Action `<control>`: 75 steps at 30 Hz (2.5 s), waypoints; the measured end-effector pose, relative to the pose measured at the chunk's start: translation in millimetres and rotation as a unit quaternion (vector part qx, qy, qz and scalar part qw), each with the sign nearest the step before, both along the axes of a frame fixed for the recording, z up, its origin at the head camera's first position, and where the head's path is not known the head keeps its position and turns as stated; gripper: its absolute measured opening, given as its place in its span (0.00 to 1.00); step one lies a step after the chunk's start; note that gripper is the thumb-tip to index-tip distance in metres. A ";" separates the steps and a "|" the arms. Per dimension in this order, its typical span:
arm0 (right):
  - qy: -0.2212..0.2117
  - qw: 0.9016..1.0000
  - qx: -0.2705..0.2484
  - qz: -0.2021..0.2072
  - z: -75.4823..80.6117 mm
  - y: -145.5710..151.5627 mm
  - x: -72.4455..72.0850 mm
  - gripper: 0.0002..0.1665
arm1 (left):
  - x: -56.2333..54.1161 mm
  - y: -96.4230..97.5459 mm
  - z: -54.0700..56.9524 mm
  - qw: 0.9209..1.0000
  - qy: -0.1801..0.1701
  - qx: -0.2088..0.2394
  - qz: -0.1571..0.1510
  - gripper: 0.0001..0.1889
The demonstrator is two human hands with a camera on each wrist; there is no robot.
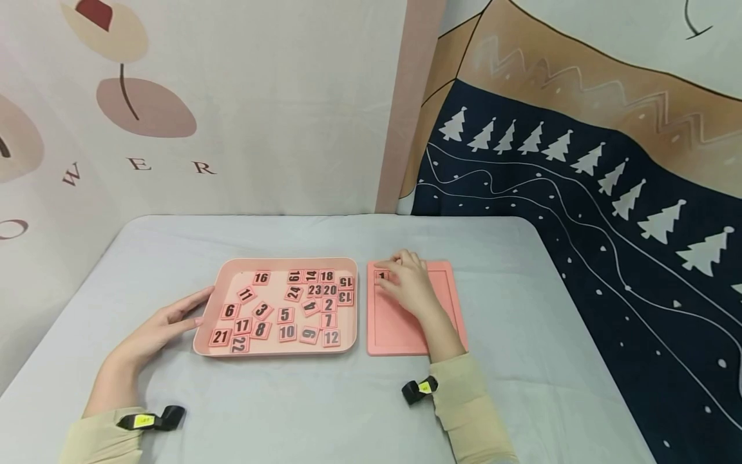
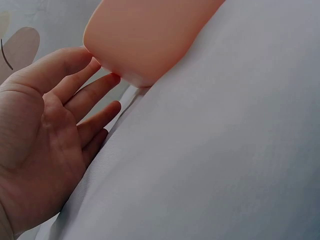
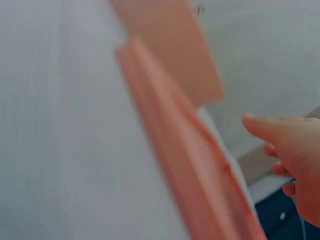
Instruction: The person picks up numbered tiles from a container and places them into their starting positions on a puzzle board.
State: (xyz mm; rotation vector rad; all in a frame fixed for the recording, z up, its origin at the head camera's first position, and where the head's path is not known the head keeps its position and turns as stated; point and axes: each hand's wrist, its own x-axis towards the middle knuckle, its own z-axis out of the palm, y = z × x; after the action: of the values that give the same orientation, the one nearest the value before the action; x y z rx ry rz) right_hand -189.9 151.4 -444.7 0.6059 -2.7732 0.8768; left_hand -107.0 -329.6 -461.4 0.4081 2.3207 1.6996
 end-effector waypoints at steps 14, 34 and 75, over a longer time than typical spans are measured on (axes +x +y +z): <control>0.009 0.993 0.070 0.100 14.2 -59.2 22.2 0.18 | -0.6 0.6 2.1 1.000 0.012 0.010 -0.008 0.31; -0.002 0.980 0.181 0.085 10.2 -85.1 19.1 0.18 | 0.5 0.5 0.2 1.000 0.010 0.003 -0.004 0.31; 0.032 0.998 0.023 0.051 40.7 -27.5 13.7 0.18 | 1.2 0.5 -0.3 1.000 0.001 -0.004 0.008 0.31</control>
State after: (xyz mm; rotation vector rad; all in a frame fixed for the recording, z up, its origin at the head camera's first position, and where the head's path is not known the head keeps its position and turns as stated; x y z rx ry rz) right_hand -176.2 123.8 -404.0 0.7743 -2.7327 0.8002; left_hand -105.7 -329.2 -461.6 0.3911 2.3373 1.6957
